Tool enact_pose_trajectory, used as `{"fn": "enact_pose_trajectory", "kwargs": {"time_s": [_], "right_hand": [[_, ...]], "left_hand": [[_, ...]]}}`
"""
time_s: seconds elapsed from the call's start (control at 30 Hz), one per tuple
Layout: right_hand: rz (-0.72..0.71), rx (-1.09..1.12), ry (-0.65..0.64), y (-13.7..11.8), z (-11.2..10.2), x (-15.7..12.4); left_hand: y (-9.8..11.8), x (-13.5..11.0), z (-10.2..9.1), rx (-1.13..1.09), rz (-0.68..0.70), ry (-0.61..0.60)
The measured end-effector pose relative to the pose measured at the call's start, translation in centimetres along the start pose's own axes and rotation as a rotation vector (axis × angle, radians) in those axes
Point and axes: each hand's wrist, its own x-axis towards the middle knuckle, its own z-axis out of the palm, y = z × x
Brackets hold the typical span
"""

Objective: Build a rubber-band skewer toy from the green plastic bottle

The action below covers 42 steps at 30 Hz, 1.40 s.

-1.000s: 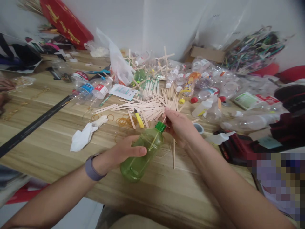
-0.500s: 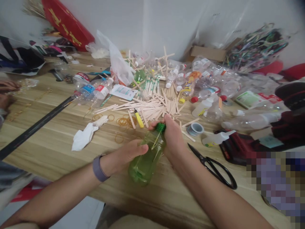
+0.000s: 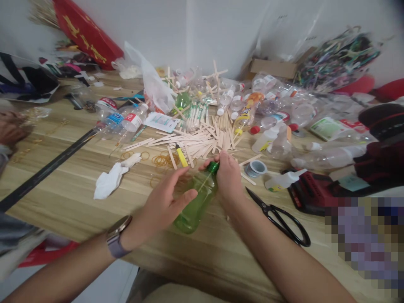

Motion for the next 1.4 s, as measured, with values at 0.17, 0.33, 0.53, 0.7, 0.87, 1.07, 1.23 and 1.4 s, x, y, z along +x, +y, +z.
{"fn": "enact_pose_trajectory", "kwargs": {"time_s": [0.17, 0.33, 0.53, 0.7, 0.87, 1.07, 1.23, 1.4], "right_hand": [[-0.020, -0.017, 0.003, 0.4, 0.1, 0.2], [-0.034, 0.003, -0.027, 0.2, 0.1, -0.1], [-0.131, 0.051, -0.149, -1.1, 0.0, -2.0], [-0.381, -0.182, -0.322, -2.6, -2.5, -2.9], [-0.683, -0.625, -0.335, -4.1, -6.1, -3.0], [-0.692, -0.766, -0.272, -5.2, -8.3, -3.6], [-0.668, -0.807, -0.208, -5.0, -9.1, -3.8], [-0.802, -0.905, -0.277, -5.0, -8.9, -4.0]], "left_hand": [[0.8, -1.2, 0.2, 0.318, 0.238, 0.165], [-0.1, -1.2, 0.7, -0.055, -0.194, -0.040], [-0.9, 0.9, -0.3, -0.597, -0.294, -0.602], [0.1, 2.2, -1.3, -0.278, -0.153, -0.550], [0.0, 2.6, -1.2, 0.229, 0.127, -0.317], [-1.0, 2.8, -0.9, 0.562, 0.300, -0.256], [-1.6, 2.5, -0.9, 0.677, 0.470, -0.200], [-1.8, 2.1, -1.1, 0.683, 0.553, -0.151]]}}
